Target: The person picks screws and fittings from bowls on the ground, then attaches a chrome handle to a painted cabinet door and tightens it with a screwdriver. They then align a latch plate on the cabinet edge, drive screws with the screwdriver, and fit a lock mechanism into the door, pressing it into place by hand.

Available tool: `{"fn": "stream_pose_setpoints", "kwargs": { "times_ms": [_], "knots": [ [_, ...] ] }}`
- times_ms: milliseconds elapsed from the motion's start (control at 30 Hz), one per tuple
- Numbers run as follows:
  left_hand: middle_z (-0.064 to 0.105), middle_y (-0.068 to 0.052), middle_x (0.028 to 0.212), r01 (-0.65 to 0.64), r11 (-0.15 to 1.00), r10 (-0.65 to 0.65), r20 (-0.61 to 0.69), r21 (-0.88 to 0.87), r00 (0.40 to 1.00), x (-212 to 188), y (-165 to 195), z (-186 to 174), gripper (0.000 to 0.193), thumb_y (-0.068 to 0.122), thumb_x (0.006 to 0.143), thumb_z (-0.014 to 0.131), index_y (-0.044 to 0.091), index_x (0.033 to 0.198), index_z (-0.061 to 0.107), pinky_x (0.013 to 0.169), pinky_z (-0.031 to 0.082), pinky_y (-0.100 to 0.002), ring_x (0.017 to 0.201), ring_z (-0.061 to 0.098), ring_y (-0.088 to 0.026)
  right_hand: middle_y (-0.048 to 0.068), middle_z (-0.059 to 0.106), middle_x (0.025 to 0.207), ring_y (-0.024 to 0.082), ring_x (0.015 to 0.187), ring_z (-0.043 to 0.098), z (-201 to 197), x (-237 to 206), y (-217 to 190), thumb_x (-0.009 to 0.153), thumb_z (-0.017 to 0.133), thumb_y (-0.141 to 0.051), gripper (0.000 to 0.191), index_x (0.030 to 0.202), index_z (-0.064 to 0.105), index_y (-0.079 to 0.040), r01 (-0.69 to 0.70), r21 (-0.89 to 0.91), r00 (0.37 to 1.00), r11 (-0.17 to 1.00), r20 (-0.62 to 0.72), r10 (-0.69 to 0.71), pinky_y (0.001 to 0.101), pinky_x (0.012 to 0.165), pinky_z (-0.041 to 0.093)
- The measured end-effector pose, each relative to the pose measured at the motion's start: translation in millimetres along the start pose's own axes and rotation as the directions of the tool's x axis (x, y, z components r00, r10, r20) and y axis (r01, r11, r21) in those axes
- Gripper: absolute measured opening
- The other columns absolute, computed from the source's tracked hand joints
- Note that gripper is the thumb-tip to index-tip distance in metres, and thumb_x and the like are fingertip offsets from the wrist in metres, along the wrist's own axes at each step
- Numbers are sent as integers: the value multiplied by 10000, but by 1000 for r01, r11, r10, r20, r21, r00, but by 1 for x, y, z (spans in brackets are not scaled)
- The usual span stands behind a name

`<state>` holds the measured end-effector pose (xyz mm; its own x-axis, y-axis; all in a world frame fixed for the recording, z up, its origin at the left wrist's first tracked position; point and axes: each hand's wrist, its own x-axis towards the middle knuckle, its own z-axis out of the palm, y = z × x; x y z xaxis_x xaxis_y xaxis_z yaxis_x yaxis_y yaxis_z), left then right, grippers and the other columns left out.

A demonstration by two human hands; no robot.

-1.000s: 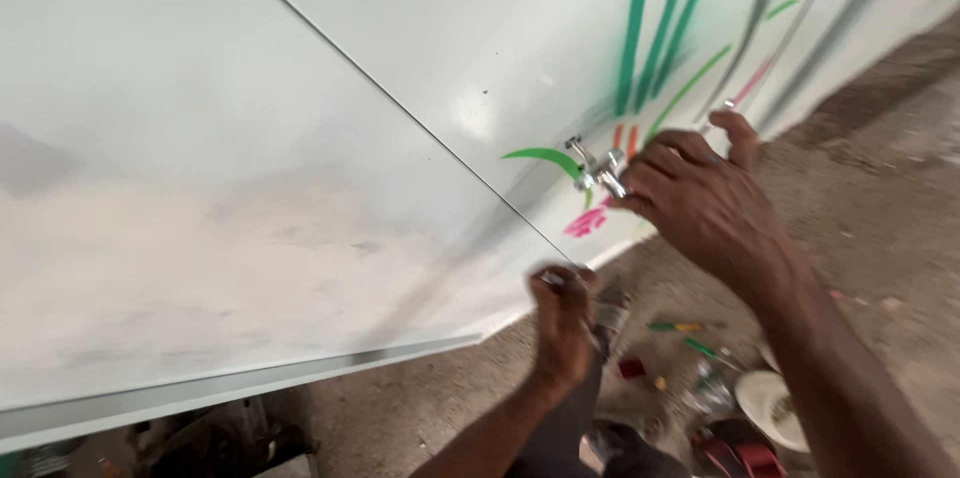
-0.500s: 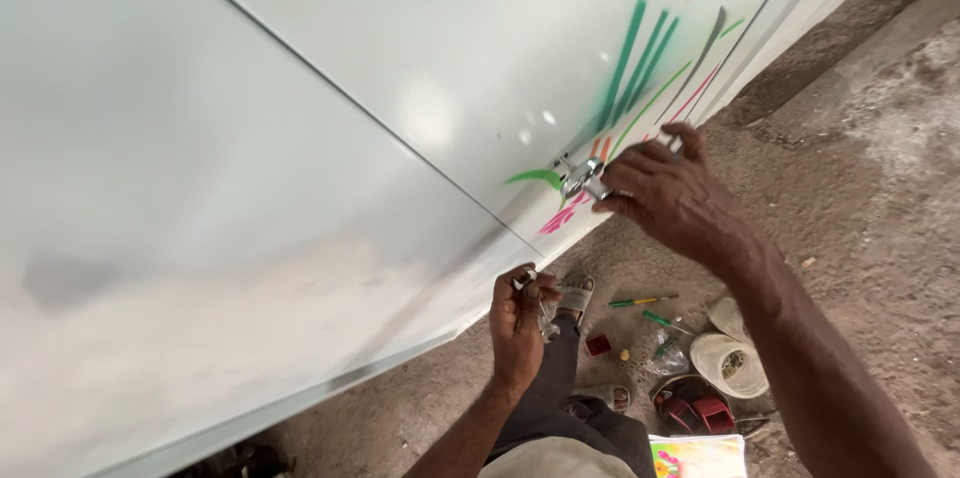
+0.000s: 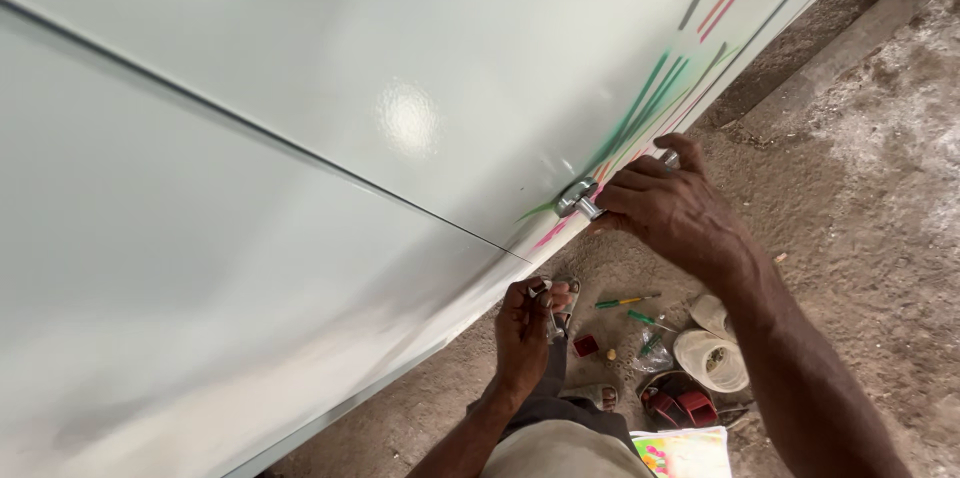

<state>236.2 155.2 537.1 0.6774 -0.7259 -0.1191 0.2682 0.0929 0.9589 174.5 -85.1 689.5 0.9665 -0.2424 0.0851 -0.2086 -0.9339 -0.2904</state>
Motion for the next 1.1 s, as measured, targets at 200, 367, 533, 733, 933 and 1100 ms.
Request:
{"fn": "stream_pose_setpoints", "kwargs": {
  "times_ms": [200, 367, 533, 733, 933, 1100],
  "knots": [
    [739, -134, 1241, 1, 995, -2, 7, 96, 1000, 0, -4, 2, 176, 77, 1068, 536, 20, 1225, 589, 966, 593, -348, 1091, 719, -180, -54, 788, 936, 134, 976, 688, 1, -2, -5, 810, 801, -282, 70, 881, 803, -282, 105, -253, 982, 962, -129, -141, 520, 1169, 269],
    [738, -149, 1218, -73, 997, 72, 34, 35, 997, 5, -6, 8, 194, 60, 1073, 539, 12, 1250, 604, 979, 601, -351, 1082, 718, -182, -43, 767, 895, 128, 947, 671, 33, 0, 4, 823, 818, -355, 157, 885, 778, -217, 34, 128, 962, 991, -274, 3, 456, 1149, 338],
    [730, -138, 1207, -9, 995, 8, -9, -95, 1000, 1, -3, 18, 209, 62, 1042, 546, 30, 1245, 585, 946, 607, -336, 1019, 718, -169, -22, 748, 916, 154, 937, 659, 61, -6, 29, 879, 727, -411, 221, 875, 748, -192, 103, 120, 953, 987, -296, -63, 459, 1131, 352],
    [742, -160, 1181, -118, 990, 115, -41, -72, 992, -8, 2, 15, 143, 84, 1075, 551, 1, 1181, 597, 878, 626, -331, 979, 750, -186, -9, 633, 839, 192, 911, 521, 106, -2, 37, 893, 660, -616, 427, 835, 727, -199, 37, 328, 917, 944, -386, 98, 410, 1032, 338],
    [728, -159, 1181, -177, 968, 167, -72, -178, 983, -40, 1, 32, 177, 66, 1074, 573, -16, 1231, 578, 840, 590, -318, 916, 680, -151, -11, 625, 873, 183, 942, 506, 108, -3, 45, 877, 722, -669, 497, 871, 728, -171, 107, 480, 893, 871, -432, 128, 422, 1044, 323],
    [743, -144, 1136, -189, 982, 187, -88, -22, 978, -76, 7, 12, 192, 86, 1043, 570, 7, 1217, 581, 784, 607, -310, 902, 727, -165, 1, 644, 905, 154, 1006, 541, 90, -2, 54, 836, 758, -695, 543, 882, 717, -155, 225, 248, 846, 942, -530, -63, 439, 1075, 335]
  ]
}}
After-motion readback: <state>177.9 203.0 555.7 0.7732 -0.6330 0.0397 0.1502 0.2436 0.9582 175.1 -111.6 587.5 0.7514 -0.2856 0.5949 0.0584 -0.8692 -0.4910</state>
